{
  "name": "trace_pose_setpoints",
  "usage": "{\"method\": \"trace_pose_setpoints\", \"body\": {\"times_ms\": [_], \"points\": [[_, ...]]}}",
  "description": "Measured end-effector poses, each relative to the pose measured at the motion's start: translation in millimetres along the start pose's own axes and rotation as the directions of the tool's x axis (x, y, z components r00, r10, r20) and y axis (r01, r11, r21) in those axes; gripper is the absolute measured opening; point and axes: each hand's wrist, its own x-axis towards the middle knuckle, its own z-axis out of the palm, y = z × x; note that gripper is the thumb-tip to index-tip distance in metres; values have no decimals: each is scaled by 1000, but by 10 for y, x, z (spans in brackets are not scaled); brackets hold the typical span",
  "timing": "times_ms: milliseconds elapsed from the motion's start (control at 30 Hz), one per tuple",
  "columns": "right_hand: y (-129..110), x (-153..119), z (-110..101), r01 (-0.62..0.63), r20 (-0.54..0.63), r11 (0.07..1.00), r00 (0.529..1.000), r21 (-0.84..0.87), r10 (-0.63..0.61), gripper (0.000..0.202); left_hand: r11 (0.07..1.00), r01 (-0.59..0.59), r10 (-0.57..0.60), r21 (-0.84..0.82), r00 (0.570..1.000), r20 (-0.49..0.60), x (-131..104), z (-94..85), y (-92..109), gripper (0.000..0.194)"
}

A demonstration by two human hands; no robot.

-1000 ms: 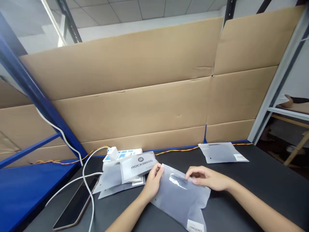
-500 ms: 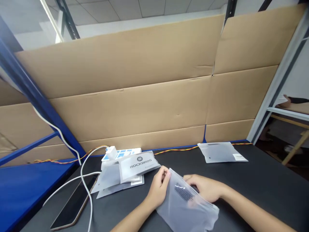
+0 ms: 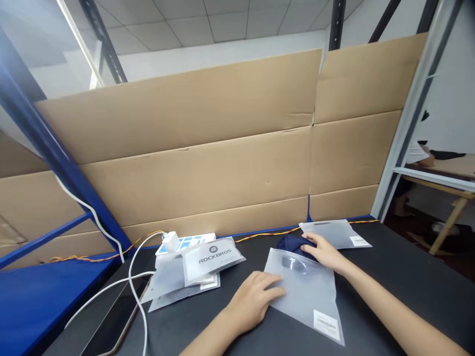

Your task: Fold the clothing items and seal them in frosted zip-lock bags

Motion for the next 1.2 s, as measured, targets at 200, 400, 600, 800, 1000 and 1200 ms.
{"method": "trace_pose_setpoints", "body": {"times_ms": [200,400,600,800,1000,1200], "points": [[-110,-52,-488,80,-430,990,902,114,-24,34,995,97,-97,18,995,-37,-22,-99,-71,35],[-228,-807,-423,5,-389,933,910,360,145,44,952,230,-221,202,973,-67,202,-101,-391,35],[-126,-1456,252,-230,-189,948,943,221,273,41,945,298,-280,136,950,-138,248,-145,98,38],[-18,-1678,620,-258,-164,951,944,170,286,47,939,329,-323,-103,943,79,76,326,987,75],[-40,-1644,663,-154,-131,975,976,161,176,40,836,482,-520,-264,849,-94,1,528,958,31],[48,-1690,565,-115,-301,948,953,-298,21,47,691,619,-714,-374,665,-219,-720,396,624,37]]}}
